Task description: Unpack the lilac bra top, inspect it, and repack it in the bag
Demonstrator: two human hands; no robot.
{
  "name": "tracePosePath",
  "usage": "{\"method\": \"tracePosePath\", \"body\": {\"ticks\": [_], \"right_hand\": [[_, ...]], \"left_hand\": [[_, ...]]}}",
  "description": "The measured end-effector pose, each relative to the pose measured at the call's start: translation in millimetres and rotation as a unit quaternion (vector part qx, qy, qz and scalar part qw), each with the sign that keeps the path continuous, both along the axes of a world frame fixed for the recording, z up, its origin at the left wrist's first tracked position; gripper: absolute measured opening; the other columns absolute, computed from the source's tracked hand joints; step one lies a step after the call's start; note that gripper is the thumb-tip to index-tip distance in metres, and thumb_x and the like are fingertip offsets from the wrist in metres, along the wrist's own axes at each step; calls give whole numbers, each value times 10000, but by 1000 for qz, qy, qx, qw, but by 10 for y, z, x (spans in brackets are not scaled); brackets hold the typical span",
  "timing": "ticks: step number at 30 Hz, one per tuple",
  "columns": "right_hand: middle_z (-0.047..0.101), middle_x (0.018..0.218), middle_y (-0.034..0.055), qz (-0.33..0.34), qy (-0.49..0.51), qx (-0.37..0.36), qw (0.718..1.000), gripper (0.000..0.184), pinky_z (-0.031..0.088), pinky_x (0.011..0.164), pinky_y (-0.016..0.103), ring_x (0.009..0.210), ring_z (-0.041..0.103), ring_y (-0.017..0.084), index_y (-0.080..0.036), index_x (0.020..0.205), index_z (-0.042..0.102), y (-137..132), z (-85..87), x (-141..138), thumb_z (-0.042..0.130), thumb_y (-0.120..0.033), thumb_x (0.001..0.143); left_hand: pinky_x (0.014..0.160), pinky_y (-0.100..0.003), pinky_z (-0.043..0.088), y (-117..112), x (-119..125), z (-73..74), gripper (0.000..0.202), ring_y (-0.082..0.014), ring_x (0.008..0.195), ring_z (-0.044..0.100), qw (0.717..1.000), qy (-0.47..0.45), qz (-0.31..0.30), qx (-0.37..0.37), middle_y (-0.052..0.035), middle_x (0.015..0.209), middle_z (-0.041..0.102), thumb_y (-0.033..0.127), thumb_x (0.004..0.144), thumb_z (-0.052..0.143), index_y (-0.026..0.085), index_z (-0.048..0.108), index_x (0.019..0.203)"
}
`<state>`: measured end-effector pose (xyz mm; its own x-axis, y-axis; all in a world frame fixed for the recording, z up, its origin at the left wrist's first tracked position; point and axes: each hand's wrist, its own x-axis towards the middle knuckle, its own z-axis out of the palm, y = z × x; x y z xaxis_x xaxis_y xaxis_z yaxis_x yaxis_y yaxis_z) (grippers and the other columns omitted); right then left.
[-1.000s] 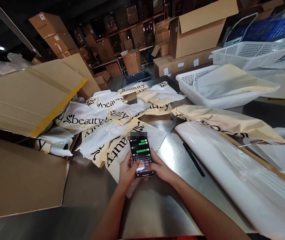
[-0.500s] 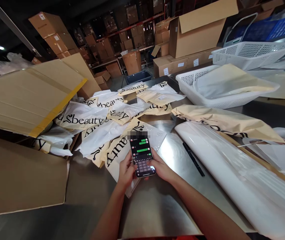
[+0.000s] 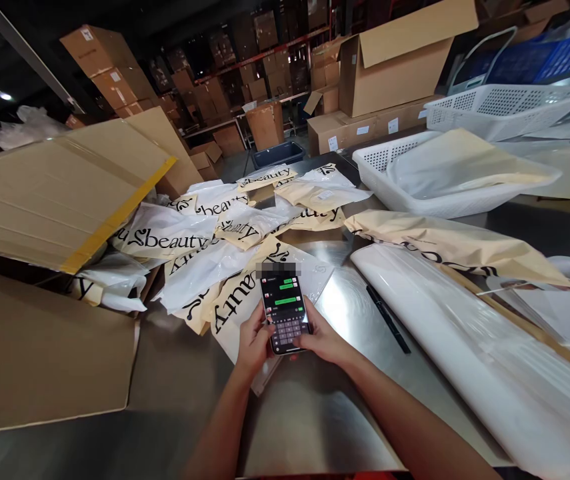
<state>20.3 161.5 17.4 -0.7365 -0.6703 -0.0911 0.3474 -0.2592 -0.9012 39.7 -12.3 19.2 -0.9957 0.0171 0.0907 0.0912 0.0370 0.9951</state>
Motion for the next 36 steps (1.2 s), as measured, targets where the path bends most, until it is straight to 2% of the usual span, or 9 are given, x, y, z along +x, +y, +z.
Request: {"method": "tracePosePath", "body": {"ticks": [3, 7, 12, 16, 18, 22, 27, 33, 36], "right_hand": [[408, 1305, 94, 4, -4, -1, 1000, 949, 543, 598, 175, 829, 598, 89, -258, 1418, 112, 3, 14, 2, 595, -311, 603], [409, 1309, 102, 6, -9, -2, 1000, 959, 542, 601, 179, 840, 603, 107, -256, 1423, 106, -4, 17, 7, 586, -316, 595], [388, 1336, 96, 2, -11, -10, 1000, 949, 544, 602, 186, 870, 606, 117, -280, 1430, 104, -10, -13, 0, 572, -294, 605], [396, 1326, 102, 2, -4, -22, 1000, 961, 548, 607, 185, 879, 600, 113, -270, 1450, 101, -3, -37, 0, 584, -296, 619], [397, 1325, 105, 2, 1, -30, 1000, 955, 552, 611, 189, 885, 596, 111, -261, 1452, 108, 1, -42, 3, 578, -293, 622], [416, 1304, 90, -4, -3, -31, 999, 901, 554, 611, 204, 854, 595, 101, -256, 1433, 152, -1, -46, 2, 548, -297, 625], [438, 1273, 90, -9, -11, -18, 1000, 918, 549, 586, 206, 832, 602, 105, -248, 1454, 135, -32, -67, -11, 577, -376, 659], [465, 1229, 88, -7, 7, -22, 1000, 891, 551, 569, 210, 830, 605, 95, -256, 1482, 110, -47, -111, -20, 546, -386, 717], [457, 1243, 83, -8, 3, -26, 1000, 906, 553, 578, 216, 800, 598, 79, -279, 1489, 96, -36, -110, -19, 543, -374, 706]], "left_hand": [[406, -195, 418, 5, -3, -5, 548, -141, 625, 591, 1000, -5, 6, -1, -74, 1038, 714, 278, 781, 555, 138, 570, 1311], [379, -213, 413, 4, -2, -8, 602, -106, 483, 508, 1000, -20, 4, 5, -50, 920, 714, 259, 755, 536, 128, 542, 1342], [460, -209, 466, -8, -1, 2, 556, -149, 651, 604, 1000, -11, 1, 4, -75, 1042, 710, 262, 773, 560, 143, 561, 1315], [433, -190, 419, -35, 0, -33, 652, -109, 562, 531, 998, 30, -55, 7, -57, 938, 690, 357, 794, 656, 148, 476, 1386], [507, -200, 469, -43, 0, -56, 710, -127, 640, 573, 997, 38, -73, -5, -64, 978, 672, 360, 784, 717, 152, 434, 1400], [731, -257, 547, -37, -1, -86, 686, -202, 918, 639, 997, 37, -64, -9, -94, 1130, 652, 326, 793, 745, 162, 429, 1380], [715, -284, 556, -23, -4, -125, 647, -199, 864, 656, 999, 39, -26, -13, -86, 1072, 680, 367, 841, 707, 154, 429, 1385], [782, -291, 551, -16, -4, -116, 642, -211, 931, 653, 999, 43, -25, -20, -88, 1095, 682, 360, 823, 727, 153, 456, 1367], [693, -264, 548, -28, 2, -98, 692, -201, 868, 646, 999, 42, -25, -10, -86, 1075, 687, 368, 805, 711, 148, 437, 1400]]}}
